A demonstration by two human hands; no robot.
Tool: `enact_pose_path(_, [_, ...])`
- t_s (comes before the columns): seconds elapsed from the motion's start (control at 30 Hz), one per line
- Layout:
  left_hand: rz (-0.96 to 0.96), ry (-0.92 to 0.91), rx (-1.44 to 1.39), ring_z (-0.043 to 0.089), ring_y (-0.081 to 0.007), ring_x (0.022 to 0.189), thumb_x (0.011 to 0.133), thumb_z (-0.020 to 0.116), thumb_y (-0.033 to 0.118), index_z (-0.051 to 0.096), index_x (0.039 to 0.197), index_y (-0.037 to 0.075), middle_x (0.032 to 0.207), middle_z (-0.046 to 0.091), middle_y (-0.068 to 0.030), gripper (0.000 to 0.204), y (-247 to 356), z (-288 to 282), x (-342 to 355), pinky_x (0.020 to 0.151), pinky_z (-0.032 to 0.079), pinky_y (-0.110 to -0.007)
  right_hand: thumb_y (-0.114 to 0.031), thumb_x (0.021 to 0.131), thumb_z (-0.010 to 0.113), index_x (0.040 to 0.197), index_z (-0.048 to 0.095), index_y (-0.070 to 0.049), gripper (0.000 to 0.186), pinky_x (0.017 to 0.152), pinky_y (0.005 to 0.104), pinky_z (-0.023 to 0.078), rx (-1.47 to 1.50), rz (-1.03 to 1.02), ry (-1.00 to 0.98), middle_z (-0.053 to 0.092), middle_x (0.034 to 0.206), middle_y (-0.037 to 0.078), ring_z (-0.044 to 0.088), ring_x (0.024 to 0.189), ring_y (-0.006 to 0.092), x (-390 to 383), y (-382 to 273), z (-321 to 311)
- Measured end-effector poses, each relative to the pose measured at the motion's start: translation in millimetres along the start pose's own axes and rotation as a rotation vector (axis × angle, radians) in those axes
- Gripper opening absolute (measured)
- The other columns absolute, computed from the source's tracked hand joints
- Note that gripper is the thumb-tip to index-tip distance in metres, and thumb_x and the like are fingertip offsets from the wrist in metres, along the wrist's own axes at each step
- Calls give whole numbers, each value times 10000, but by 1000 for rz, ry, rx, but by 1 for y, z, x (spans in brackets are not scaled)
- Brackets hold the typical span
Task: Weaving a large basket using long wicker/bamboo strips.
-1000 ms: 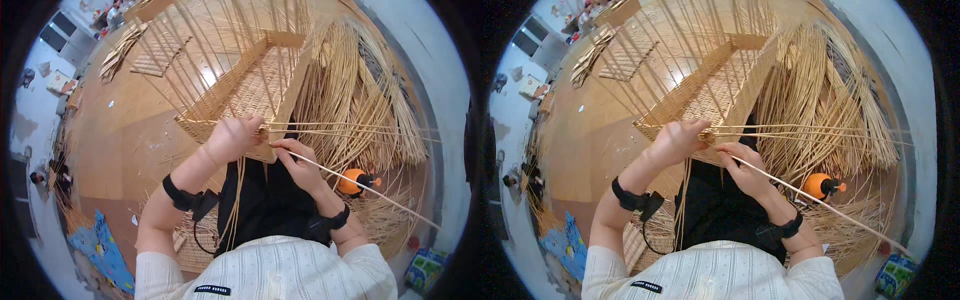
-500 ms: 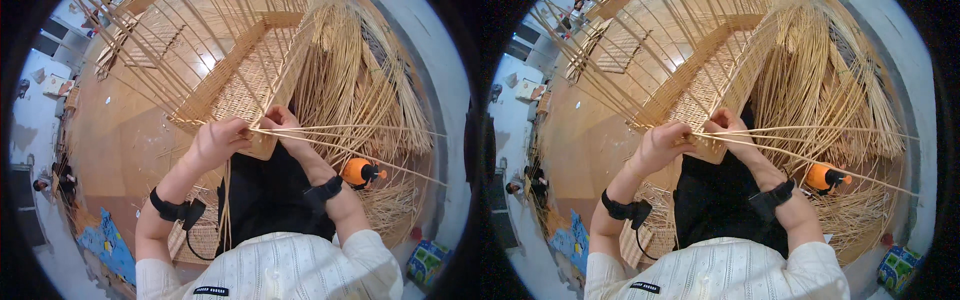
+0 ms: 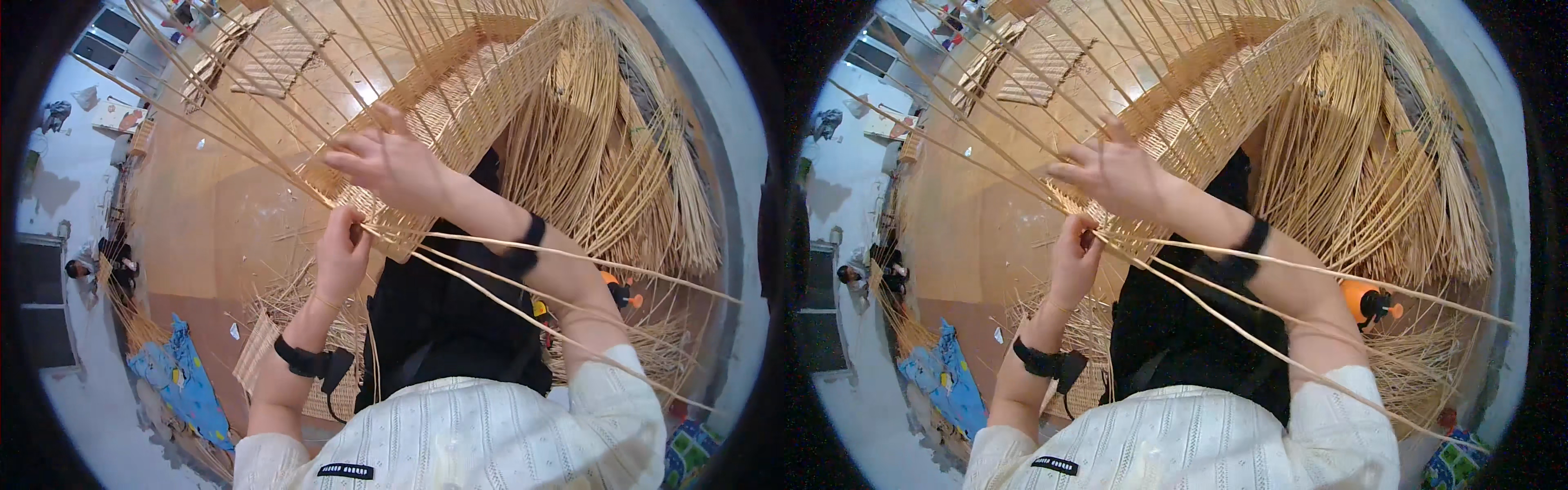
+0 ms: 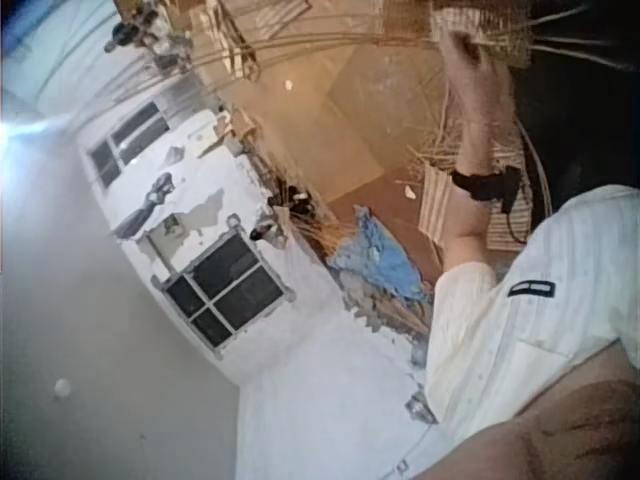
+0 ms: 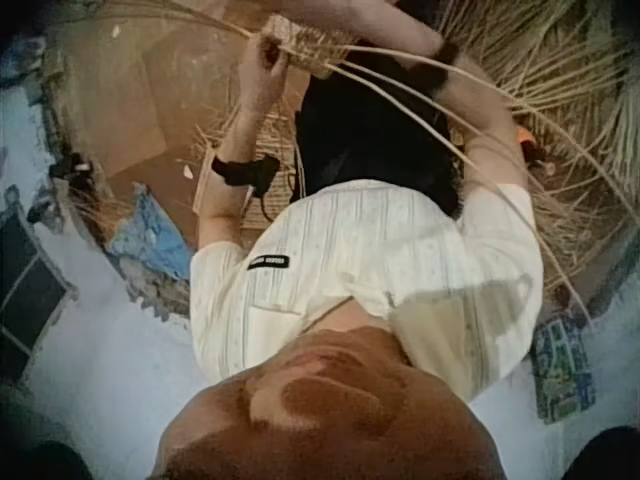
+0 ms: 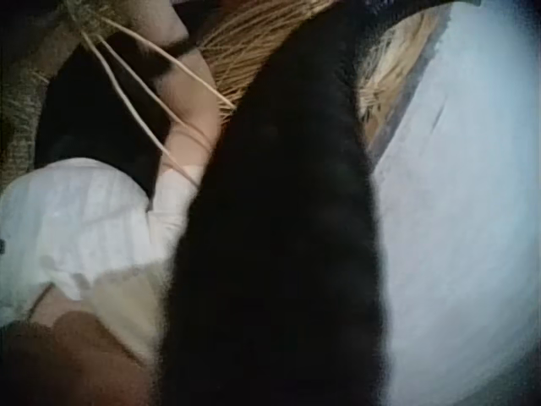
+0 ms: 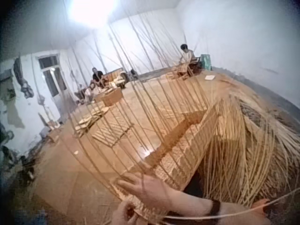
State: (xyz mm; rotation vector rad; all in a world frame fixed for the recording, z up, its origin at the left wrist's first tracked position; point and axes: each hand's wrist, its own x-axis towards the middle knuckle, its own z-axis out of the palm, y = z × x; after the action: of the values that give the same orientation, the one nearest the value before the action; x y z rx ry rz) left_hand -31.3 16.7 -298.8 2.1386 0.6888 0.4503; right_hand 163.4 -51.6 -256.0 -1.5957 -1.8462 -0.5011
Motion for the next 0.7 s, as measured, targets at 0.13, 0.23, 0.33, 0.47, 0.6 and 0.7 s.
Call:
enact_pose_path(0.13, [-57,0,73,553,-174,698,861,614,24,546,1047,48,851,544,-92,200,-4,-6,-8,656,464,-301,-156,914,574,1469,382,-212,590,992,443,411,2,174,-7,651,938,110,655,961,250,42,-2,8])
enact_pose_path(0.23, [16,-98,197,595,-223,766,873,591,11,572,1184,98,910,572,-95,324,-5,-20,-7,692,482,-328,-151,965,501,1522,268,-169,604,745,378,500,784,655,273,637,848,109,642,788,248,3,15,7])
enact_pose_path(0.33, [96,-256,377,614,-284,848,872,578,6,564,1305,168,982,592,-95,463,0,-35,9,741,498,-370,-113,986,489,1515,256,-107,577,685,330,494,830,1033,371,637,779,84,613,705,181,-70,38,38])
enact_pose_path(0.47, [124,-457,566,572,-280,871,836,571,-59,555,1348,157,938,562,-116,556,17,-48,22,799,489,-355,-87,983,502,1509,251,-85,583,693,315,485,1017,979,555,653,807,89,611,723,151,-88,53,60])
enact_pose_path(0.6, [390,-367,556,635,-386,918,858,616,45,585,1290,99,986,669,-198,436,36,-41,43,773,508,-418,-55,978,512,1482,270,-80,560,708,292,483,966,1013,437,640,804,69,618,740,138,-86,49,60])
enact_pose_path(0.7, [-5,-328,616,649,-409,903,903,598,122,636,1176,36,949,665,-260,288,44,10,67,735,512,-443,-25,963,525,1435,295,-94,530,714,287,493,1161,1048,573,634,824,67,617,741,135,-91,46,68])
